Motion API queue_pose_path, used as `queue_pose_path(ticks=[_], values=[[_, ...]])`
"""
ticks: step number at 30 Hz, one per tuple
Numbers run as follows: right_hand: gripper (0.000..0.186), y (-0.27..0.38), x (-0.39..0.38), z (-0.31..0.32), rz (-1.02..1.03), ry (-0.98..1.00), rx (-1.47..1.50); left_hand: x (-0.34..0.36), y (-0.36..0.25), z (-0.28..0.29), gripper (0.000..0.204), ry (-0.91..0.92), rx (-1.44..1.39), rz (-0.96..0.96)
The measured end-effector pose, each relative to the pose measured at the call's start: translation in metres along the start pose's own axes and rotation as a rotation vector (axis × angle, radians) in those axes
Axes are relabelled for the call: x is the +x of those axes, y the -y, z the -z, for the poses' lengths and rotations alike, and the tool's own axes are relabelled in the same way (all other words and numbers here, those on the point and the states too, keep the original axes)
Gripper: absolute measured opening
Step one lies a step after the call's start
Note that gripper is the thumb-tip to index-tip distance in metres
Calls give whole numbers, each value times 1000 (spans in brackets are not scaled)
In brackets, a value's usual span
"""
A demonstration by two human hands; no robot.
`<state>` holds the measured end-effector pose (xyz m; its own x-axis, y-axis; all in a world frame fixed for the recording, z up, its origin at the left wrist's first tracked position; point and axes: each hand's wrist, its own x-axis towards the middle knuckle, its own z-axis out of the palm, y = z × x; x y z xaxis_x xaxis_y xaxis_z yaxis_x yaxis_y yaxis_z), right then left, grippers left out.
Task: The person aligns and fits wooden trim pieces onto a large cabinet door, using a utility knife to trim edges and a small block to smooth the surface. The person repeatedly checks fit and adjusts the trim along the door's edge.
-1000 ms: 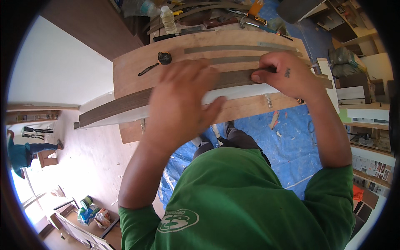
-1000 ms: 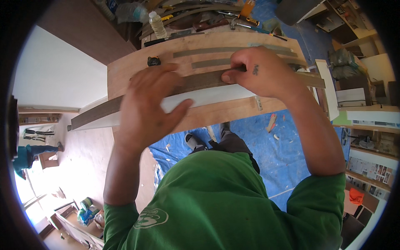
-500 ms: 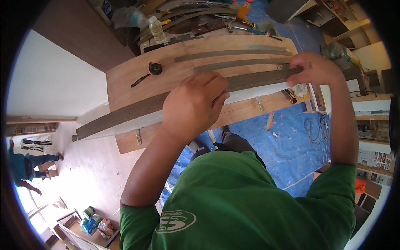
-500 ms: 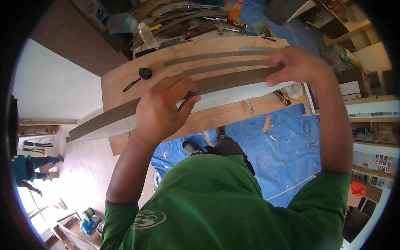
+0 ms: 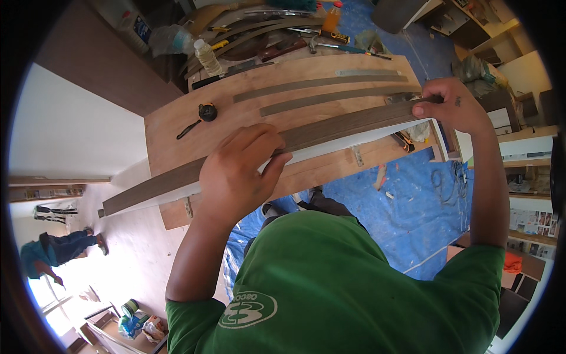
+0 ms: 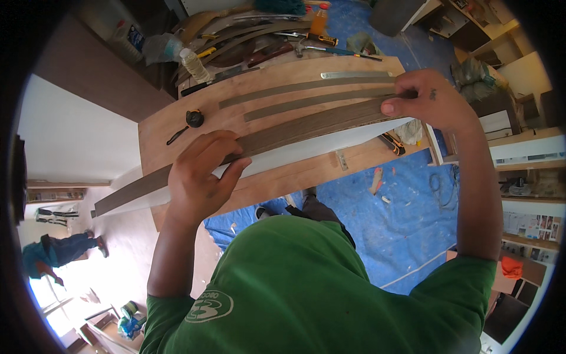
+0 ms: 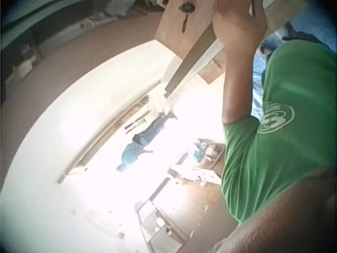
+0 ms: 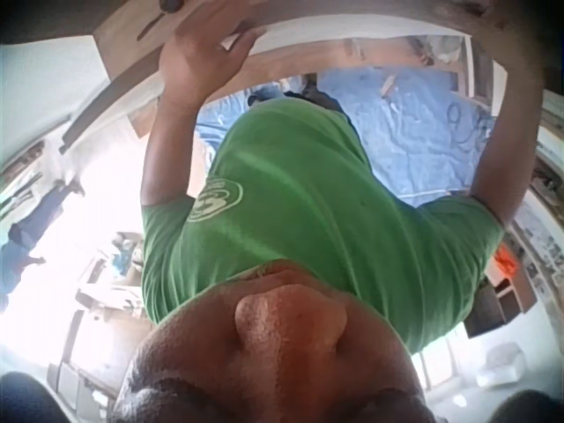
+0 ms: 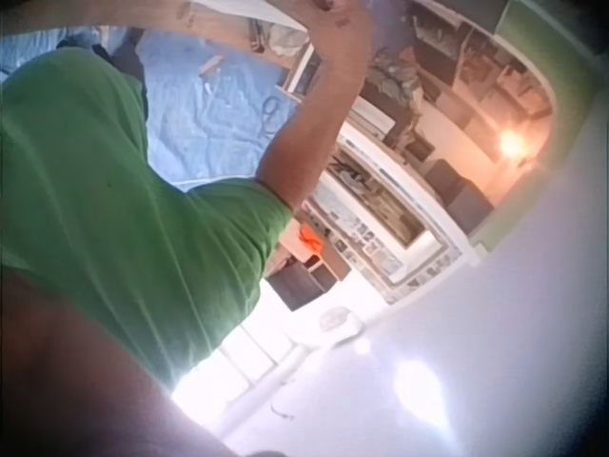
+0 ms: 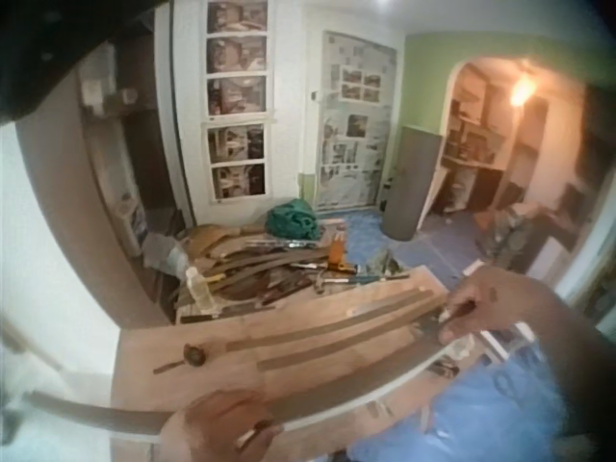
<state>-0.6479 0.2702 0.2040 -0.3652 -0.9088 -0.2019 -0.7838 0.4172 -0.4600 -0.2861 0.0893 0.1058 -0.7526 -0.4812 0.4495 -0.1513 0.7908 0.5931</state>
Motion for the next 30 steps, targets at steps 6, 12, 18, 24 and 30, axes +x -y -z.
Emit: queue_pose_path(ticks=[6, 12, 18, 24, 30], values=[[50, -14, 5, -16, 27, -28, 48, 2, 0, -1, 18, 11, 8, 34], [46, -20, 7, -32, -50, -68, 22, 7, -1, -1, 18, 26, 8, 37], [43, -13, 6, -36, -68, -87, -12, 7, -1, 0, 18, 37, 8, 35], [43, -12, 2, -37, -54, -77, 4, 6, 1, -2, 20, 39, 23, 12], [44, -3, 0, -36, -79, -74, -24, 7, -1, -2, 20, 41, 18, 8]])
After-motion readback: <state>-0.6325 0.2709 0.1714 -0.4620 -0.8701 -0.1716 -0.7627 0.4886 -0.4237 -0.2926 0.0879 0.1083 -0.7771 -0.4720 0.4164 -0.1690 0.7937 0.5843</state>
